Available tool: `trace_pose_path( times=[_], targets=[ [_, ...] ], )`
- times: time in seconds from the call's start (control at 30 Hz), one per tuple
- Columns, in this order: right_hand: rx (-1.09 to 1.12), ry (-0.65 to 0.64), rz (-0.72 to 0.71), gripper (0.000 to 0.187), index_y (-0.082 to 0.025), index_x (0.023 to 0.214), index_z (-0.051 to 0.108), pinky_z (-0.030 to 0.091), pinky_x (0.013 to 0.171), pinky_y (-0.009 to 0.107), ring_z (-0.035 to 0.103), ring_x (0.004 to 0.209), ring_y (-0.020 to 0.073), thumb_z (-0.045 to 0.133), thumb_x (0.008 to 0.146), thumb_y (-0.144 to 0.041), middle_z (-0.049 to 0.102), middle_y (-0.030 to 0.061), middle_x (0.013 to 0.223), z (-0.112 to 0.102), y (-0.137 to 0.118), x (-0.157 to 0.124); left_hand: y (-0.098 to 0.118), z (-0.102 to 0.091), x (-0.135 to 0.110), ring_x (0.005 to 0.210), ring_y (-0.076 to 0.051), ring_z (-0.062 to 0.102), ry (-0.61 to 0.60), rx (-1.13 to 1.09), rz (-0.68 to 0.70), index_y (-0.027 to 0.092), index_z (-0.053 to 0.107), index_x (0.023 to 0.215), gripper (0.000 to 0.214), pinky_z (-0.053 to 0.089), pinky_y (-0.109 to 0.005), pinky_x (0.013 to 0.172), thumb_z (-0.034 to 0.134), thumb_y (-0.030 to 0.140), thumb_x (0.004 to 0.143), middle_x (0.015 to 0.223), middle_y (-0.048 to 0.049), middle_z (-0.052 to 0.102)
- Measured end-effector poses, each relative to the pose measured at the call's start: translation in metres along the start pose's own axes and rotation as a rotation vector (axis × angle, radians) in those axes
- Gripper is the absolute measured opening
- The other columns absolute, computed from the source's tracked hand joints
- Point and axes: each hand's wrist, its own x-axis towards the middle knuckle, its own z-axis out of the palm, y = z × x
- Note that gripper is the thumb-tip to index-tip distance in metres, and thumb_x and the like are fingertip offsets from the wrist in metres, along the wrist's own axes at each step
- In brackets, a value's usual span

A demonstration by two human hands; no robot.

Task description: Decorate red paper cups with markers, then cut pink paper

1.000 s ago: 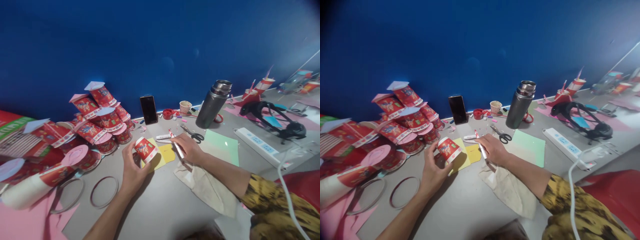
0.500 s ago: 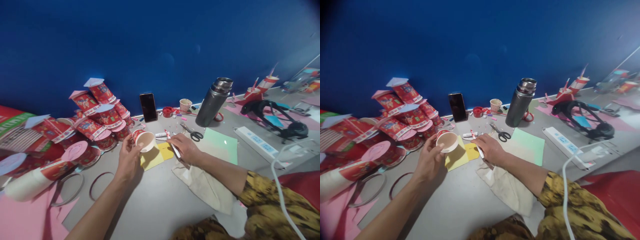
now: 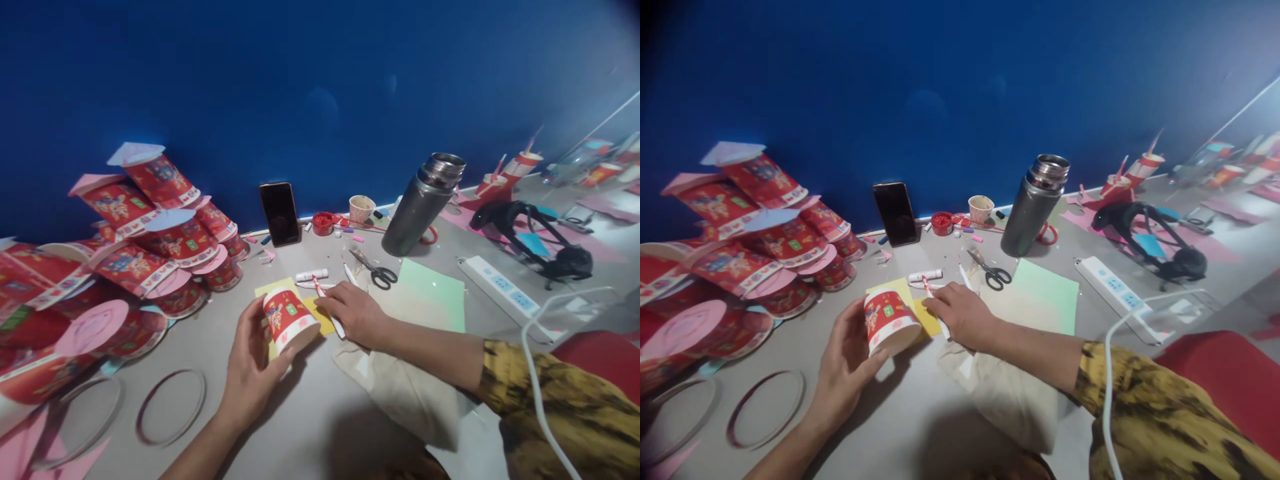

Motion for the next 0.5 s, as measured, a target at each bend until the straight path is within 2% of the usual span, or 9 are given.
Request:
trace_pose_path(
  times=[0.23, 0.4, 0.5],
  targets=[
    [-0.002, -0.011, 0.041, 0.031, -0.023, 0.134, 0.074, 0.056, 0.089, 0.038, 0.063, 0.101, 0.0258, 0.064, 0.107, -0.012, 0.074, 0.0117, 0.115, 0.0017, -0.0049, -0.0014, -0.0028, -0.0024, -0.0034, 0.144, -0.043, 0.064, -0.024, 0.011, -0.062, 0.026, 0.052, 0.152, 0.093, 0.055, -0.058, 0.121, 0.095, 0.052, 0.074, 0.162, -0.0187, 0.056],
    [0.089, 0.035, 0.032, 0.031, -0.022, 0.132, 0.075, 0.058, 0.091, 0.039, 0.065, 0.105, 0.0256, 0.060, 0.107, -0.010, 0.075, 0.0127, 0.118, -0.0006, -0.0055, -0.0011, -0.0005, -0.0047, 0.0011, 0.136, -0.042, 0.070, -0.018, 0.009, -0.074, 0.027, 0.050, 0.152, 0.094, 0.063, -0.054, 0.109, 0.095, 0.052, 0.074, 0.157, -0.0190, 0.062],
    [0.207, 0.108, 0.040, 0.034, -0.021, 0.127, 0.077, 0.060, 0.092, 0.039, 0.067, 0.106, 0.0256, 0.059, 0.103, -0.005, 0.076, 0.0128, 0.116, -0.0072, -0.0059, 0.0009, -0.0005, -0.0044, 0.0030, 0.137, -0.042, 0.070, 0.015, 0.014, -0.083, 0.028, 0.051, 0.150, 0.093, 0.064, -0.052, 0.109, 0.096, 0.053, 0.073, 0.158, -0.0179, 0.062]
  ],
)
